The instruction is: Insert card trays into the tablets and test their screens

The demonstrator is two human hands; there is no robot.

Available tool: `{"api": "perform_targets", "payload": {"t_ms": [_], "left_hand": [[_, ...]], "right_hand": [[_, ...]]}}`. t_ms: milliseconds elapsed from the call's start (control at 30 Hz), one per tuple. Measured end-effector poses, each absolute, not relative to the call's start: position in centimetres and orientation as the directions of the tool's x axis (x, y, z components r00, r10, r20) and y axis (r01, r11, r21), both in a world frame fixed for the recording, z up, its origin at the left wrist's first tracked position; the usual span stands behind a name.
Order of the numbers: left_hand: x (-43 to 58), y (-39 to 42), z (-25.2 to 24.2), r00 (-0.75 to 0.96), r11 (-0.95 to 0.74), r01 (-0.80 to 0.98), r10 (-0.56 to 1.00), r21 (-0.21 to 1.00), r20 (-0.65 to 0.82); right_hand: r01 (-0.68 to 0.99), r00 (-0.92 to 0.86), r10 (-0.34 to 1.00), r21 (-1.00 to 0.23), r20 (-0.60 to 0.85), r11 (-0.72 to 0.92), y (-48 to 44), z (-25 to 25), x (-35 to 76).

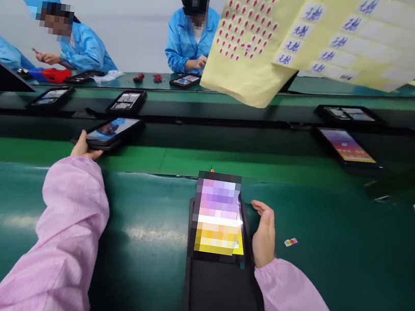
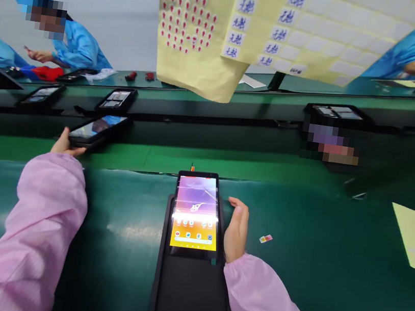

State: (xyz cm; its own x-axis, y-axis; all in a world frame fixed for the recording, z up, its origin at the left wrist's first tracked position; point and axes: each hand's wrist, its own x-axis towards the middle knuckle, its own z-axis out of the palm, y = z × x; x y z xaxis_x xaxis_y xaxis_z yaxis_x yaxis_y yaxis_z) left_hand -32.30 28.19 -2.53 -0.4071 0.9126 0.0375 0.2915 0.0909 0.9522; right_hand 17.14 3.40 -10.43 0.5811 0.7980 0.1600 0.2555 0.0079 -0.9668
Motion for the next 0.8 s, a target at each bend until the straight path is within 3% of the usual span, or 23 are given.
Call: {"api": "perform_targets", "payload": {"t_ms": [100,200,333,567,733,800], "left_hand": [[-31.4,28.6,-4.4,-0.407,0.144,0.129,0.91,0.981,-0.08],[-30.6,27.9,-5.2,-0.409,0.15,0.036,0.904,0.988,-0.122],[-30.6,23.2,-4.5,-0.413,0.162,-0.022,0.897,0.987,-0.156],[-31.3,6.3,-3.3,-0.469,0.194,-0.038,0.862,0.98,-0.189],[-32.5,-2.7,-5.1,-0.679,0.378,-0.089,0.654,0.921,-0.334],[-34.0,-4.7,-6.2,-0.634,0.515,0.039,0.675,0.856,-0.377]], "right_hand": [[0.481,0.467,0.827,-0.875,0.311,0.057,3.3,-9.9,17.2],[0.746,0.18,0.869,-0.64,0.462,0.185,3.2,-8.1,16.3],[0.857,-0.116,0.901,-0.417,0.418,0.303,3.5,-5.6,13.6],[0.893,-0.125,0.953,-0.387,0.275,0.229,4.5,-5.8,10.0],[0.909,-0.129,0.945,-0.344,0.3,0.234,0.6,-6.8,9.4],[0.919,-0.145,0.94,-0.311,0.309,0.244,-1.4,-6.8,9.4]]}}
